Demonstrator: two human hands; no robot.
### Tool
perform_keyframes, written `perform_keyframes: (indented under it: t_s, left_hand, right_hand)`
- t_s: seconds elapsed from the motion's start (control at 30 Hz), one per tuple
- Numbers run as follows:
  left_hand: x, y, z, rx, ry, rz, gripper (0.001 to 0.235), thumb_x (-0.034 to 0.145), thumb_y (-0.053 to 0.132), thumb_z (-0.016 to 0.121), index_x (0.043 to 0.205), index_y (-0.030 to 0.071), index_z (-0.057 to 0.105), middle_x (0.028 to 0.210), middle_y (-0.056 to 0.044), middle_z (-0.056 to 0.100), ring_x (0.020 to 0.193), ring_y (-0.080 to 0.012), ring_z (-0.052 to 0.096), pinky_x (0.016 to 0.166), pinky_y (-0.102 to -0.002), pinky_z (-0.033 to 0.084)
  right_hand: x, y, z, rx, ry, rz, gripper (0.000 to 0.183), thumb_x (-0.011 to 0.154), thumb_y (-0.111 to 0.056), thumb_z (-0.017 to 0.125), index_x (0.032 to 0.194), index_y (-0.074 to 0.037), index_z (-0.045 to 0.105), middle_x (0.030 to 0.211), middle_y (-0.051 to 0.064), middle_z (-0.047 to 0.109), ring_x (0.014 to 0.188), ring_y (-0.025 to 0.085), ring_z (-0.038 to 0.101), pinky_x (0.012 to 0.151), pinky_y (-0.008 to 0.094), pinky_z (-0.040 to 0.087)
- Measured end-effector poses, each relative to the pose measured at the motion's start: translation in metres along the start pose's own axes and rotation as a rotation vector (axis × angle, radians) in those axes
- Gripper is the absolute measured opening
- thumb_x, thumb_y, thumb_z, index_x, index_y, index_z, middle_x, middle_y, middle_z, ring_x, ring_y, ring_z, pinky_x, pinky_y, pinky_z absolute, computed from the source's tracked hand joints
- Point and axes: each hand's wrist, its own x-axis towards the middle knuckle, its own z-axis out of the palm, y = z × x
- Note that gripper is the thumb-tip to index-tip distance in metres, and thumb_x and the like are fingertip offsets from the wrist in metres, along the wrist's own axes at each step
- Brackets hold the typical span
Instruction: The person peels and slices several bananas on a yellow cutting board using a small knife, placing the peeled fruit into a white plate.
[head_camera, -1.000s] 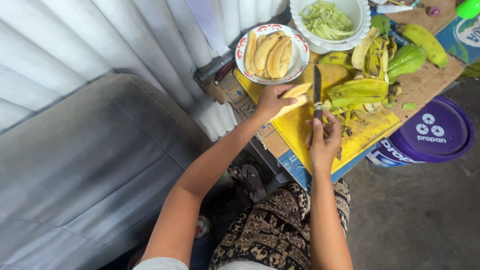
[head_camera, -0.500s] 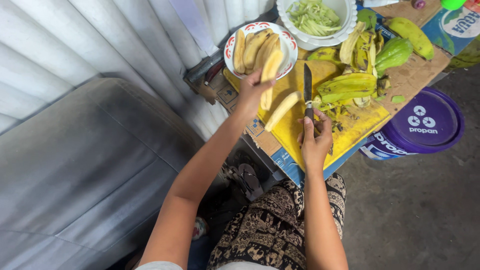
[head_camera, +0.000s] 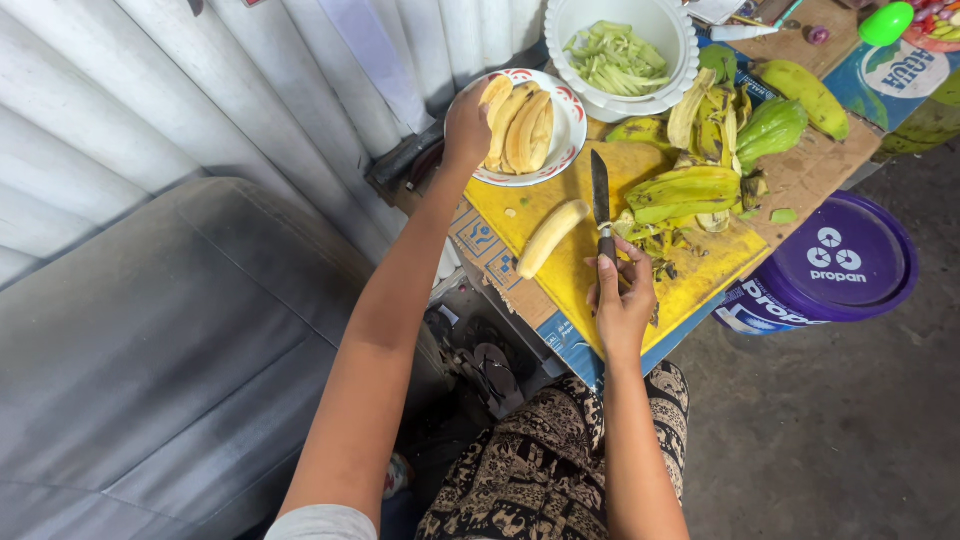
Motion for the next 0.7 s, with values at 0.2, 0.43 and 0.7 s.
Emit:
perform_keyframes:
  t_s: [0.2, 0.43, 0.7]
  left_hand:
    - [-0.012, 0.074, -0.056, 0.036, -0.021, 0.047, 0.044, 0.091, 0.002, 0.068, 0.134, 0.005, 0.059, 0.133, -0.019, 0.061, 0.123, -0.0411, 0.056, 0.107, -0.044, 0.044]
    - [-0.125, 0.208, -0.073, -0.052, -0.389, -0.134, 0.059, 0.084, 0.017, 0.081, 0.137, 0.008, 0.058, 0.131, -0.021, 0.061, 0.122, -0.0418, 0.057, 0.104, -0.047, 0.047]
    - [-0.123, 0.176, -0.033, 0.020, -0.440, -0.290, 0.063, 0.073, 0.012, 0.080, 0.132, 0.009, 0.057, 0.113, -0.013, 0.067, 0.106, -0.0357, 0.061, 0.095, -0.048, 0.049]
  right_hand:
    - [0.001, 0.005, 0.000, 0.059, -0.001, 0.002, 0.033, 0.106, -0.016, 0.060, 0.135, -0.003, 0.054, 0.099, 0.010, 0.073, 0.053, 0.006, 0.054, 0.046, 0.022, 0.041]
    - [0.002, 0.001, -0.015, 0.162, 0.059, 0.084, 0.031, 0.104, -0.018, 0.061, 0.131, -0.004, 0.055, 0.095, 0.010, 0.072, 0.051, 0.008, 0.054, 0.044, 0.023, 0.040]
    - [-0.007, -0.005, -0.037, 0.094, -0.012, 0.111, 0.031, 0.104, -0.020, 0.062, 0.130, -0.005, 0.057, 0.096, 0.010, 0.074, 0.051, 0.008, 0.055, 0.044, 0.022, 0.038]
